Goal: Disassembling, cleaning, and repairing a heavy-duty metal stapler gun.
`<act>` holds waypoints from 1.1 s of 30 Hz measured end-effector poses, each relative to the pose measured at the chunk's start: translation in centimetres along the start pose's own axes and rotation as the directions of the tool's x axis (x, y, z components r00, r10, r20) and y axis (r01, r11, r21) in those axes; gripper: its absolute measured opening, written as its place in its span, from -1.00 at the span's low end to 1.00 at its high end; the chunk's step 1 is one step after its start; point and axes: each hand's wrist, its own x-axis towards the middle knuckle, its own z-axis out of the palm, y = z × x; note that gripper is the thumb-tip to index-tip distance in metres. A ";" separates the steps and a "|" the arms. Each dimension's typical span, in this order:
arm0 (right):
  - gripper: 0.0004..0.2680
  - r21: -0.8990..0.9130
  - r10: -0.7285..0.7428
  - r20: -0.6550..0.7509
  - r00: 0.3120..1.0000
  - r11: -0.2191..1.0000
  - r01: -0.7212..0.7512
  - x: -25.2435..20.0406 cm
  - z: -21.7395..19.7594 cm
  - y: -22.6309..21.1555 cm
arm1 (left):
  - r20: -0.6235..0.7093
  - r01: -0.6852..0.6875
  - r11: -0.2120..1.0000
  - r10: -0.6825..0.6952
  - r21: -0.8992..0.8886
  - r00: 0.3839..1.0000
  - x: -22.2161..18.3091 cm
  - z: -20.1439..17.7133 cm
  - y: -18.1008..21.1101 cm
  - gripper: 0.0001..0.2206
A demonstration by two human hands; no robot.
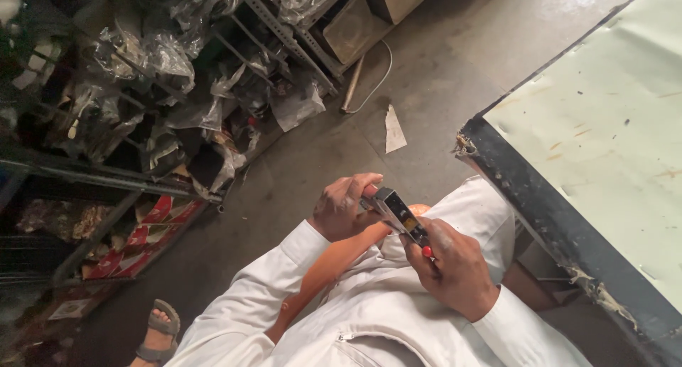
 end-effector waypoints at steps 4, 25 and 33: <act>-0.73 -0.018 -0.026 -0.010 1.000 1.000 0.026 -0.1 -0.3 -0.3 | -0.022 -0.097 0.995 0.097 0.025 0.995 0.2 0.4 0.2 -0.42; -0.70 -0.205 -0.060 -0.096 0.994 0.978 0.039 -1.1 -0.9 -0.5 | -0.175 -0.009 0.999 0.017 0.041 0.984 2.6 2.8 3.5 -0.46; -0.80 -0.276 -0.001 -0.138 0.990 0.960 -0.038 -1.1 -1.3 -1.7 | -0.173 -0.011 1.000 0.009 -0.007 0.985 2.6 3.9 2.8 -0.46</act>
